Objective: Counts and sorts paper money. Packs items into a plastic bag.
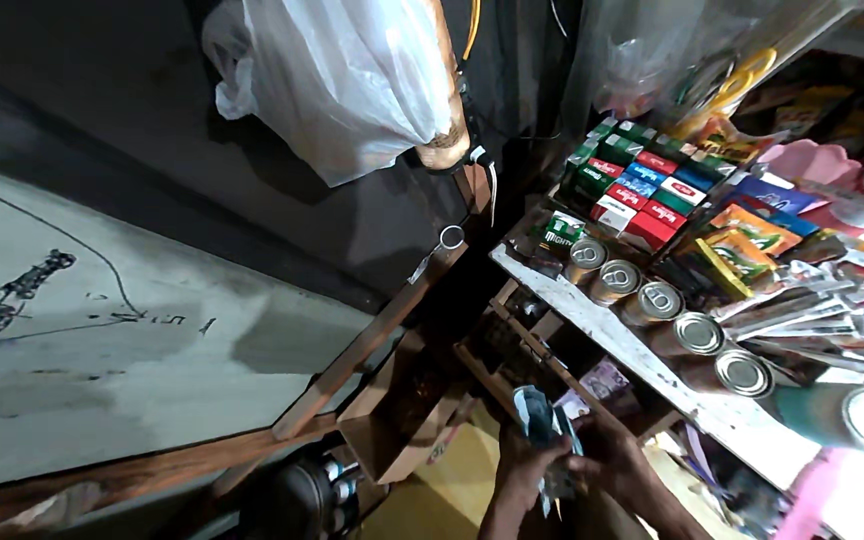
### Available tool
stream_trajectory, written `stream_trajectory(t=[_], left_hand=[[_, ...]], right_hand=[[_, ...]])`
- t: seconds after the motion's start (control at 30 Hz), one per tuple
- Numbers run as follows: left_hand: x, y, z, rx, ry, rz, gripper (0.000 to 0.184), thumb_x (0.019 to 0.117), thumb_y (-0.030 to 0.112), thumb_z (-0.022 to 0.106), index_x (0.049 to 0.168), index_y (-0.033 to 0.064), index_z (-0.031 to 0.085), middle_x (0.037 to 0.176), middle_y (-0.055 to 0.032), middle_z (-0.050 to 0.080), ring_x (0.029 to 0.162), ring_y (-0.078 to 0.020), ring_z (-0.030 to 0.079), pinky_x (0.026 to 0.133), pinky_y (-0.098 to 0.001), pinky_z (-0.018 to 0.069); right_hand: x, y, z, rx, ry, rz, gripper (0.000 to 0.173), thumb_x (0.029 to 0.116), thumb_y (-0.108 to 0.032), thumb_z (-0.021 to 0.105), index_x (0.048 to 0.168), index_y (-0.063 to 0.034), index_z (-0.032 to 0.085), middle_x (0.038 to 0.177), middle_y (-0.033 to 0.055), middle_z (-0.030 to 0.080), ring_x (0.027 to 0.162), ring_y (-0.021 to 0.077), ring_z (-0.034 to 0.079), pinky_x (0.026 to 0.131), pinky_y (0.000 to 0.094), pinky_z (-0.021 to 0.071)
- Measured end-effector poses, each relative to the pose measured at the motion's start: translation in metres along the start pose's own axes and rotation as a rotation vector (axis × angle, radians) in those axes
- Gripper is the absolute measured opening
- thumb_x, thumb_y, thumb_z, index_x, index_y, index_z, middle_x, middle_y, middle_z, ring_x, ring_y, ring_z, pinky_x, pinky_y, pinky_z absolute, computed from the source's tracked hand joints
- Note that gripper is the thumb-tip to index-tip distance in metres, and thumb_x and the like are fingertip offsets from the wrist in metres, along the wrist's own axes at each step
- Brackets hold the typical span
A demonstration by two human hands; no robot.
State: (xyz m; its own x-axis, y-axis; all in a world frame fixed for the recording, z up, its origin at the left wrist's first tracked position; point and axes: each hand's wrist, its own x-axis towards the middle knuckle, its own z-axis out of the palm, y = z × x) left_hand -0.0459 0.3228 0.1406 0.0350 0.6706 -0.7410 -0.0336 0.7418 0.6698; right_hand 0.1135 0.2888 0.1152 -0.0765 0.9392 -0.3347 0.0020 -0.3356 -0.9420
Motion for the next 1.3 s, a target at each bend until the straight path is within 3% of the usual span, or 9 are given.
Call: stream_trajectory(t=[0.1, 0.23, 0.4, 0.5, 0.6, 0.7, 0.93, 1.2, 1.3], left_hand=[[-0.005, 0.004, -0.003, -0.045, -0.015, -0.054, 0.063, 0.0866, 0.000, 0.072, 0.141, -0.0070, 0.040, 0.120, -0.0173, 0.060, 0.102, -0.0166, 0.062, 0.090, -0.0318, 0.0547], [-0.009, 0.001, -0.003, -0.032, 0.023, -0.041, 0.074, 0.0847, 0.002, 0.077, 0.145, -0.0070, 0.036, 0.130, -0.0212, 0.058, 0.115, -0.0207, 0.061, 0.099, -0.0351, 0.0521], [-0.012, -0.003, -0.003, 0.046, 0.123, 0.149, 0.068, 0.0840, 0.007, 0.079, 0.138, -0.0117, 0.043, 0.122, -0.0212, 0.062, 0.109, -0.0172, 0.065, 0.095, -0.0318, 0.0550], [-0.005, -0.004, -0.017, 0.016, 0.249, 0.157, 0.057, 0.0862, 0.005, 0.077, 0.132, -0.0123, 0.048, 0.116, -0.0201, 0.064, 0.105, -0.0169, 0.065, 0.092, -0.0315, 0.0554], [-0.001, -0.004, -0.032, 0.033, 0.265, 0.143, 0.055, 0.0864, 0.004, 0.077, 0.131, -0.0135, 0.049, 0.117, -0.0217, 0.064, 0.106, -0.0188, 0.064, 0.093, -0.0326, 0.0549], [0.000, -0.003, -0.035, 0.031, 0.234, 0.120, 0.055, 0.0877, 0.003, 0.075, 0.133, -0.0126, 0.047, 0.118, -0.0214, 0.063, 0.106, -0.0181, 0.064, 0.092, -0.0320, 0.0549], [0.006, -0.005, -0.031, -0.043, 0.225, 0.064, 0.064, 0.0883, 0.000, 0.074, 0.141, -0.0102, 0.040, 0.128, -0.0239, 0.058, 0.114, -0.0232, 0.060, 0.098, -0.0359, 0.0525], [0.022, -0.018, -0.004, -0.220, 0.268, 0.181, 0.067, 0.0949, 0.009, 0.066, 0.150, -0.0071, 0.031, 0.141, -0.0243, 0.050, 0.126, -0.0236, 0.054, 0.106, -0.0368, 0.0470], [0.028, -0.028, 0.003, -0.275, 0.229, 0.156, 0.058, 0.0992, 0.014, 0.062, 0.147, -0.0059, 0.037, 0.135, -0.0223, 0.055, 0.119, -0.0220, 0.058, 0.101, -0.0373, 0.0511]], right_hand=[[-0.001, -0.005, -0.006, 0.133, 0.009, 0.115, 0.037, 0.0866, -0.009, 0.070, 0.120, 0.0026, 0.059, 0.096, 0.0032, 0.072, 0.083, 0.0101, 0.071, 0.075, 0.0295, 0.0618], [0.000, -0.010, -0.007, -0.068, 0.051, 0.142, 0.030, 0.0942, -0.008, 0.058, 0.120, 0.0080, 0.061, 0.095, 0.0093, 0.070, 0.081, 0.0116, 0.068, 0.076, 0.0306, 0.0586], [0.002, -0.021, -0.010, -0.437, 0.059, 0.164, 0.029, 0.1019, -0.007, 0.053, 0.119, 0.0096, 0.069, 0.102, 0.0276, 0.071, 0.094, 0.0375, 0.070, 0.091, 0.0528, 0.0529], [0.001, -0.007, -0.025, -0.332, 0.143, 0.091, 0.027, 0.0992, -0.007, 0.053, 0.111, 0.0104, 0.069, 0.090, 0.0188, 0.070, 0.081, 0.0223, 0.067, 0.079, 0.0415, 0.0555], [-0.003, -0.008, -0.038, 0.088, 0.130, 0.209, 0.025, 0.0994, -0.002, 0.048, 0.119, 0.0053, 0.063, 0.093, 0.0025, 0.070, 0.077, 0.0060, 0.069, 0.071, 0.0256, 0.0614], [-0.006, -0.005, -0.042, 0.432, 0.095, 0.279, 0.029, 0.0983, 0.003, 0.041, 0.111, -0.0004, 0.067, 0.086, 0.0026, 0.077, 0.072, 0.0143, 0.075, 0.068, 0.0320, 0.0652], [-0.008, -0.015, -0.032, 0.480, 0.272, 0.376, 0.029, 0.1010, 0.007, 0.038, 0.096, 0.0008, 0.065, 0.079, 0.0066, 0.076, 0.067, 0.0180, 0.075, 0.063, 0.0326, 0.0652], [-0.001, -0.007, 0.002, 0.819, 0.373, 0.458, 0.034, 0.1062, 0.000, 0.030, 0.102, 0.0032, 0.063, 0.081, 0.0083, 0.074, 0.070, 0.0160, 0.072, 0.069, 0.0297, 0.0625], [0.001, -0.011, 0.022, 0.915, 0.384, 0.605, 0.026, 0.1075, -0.002, 0.032, 0.114, 0.0041, 0.057, 0.083, 0.0088, 0.072, 0.072, 0.0163, 0.073, 0.070, 0.0299, 0.0635]])
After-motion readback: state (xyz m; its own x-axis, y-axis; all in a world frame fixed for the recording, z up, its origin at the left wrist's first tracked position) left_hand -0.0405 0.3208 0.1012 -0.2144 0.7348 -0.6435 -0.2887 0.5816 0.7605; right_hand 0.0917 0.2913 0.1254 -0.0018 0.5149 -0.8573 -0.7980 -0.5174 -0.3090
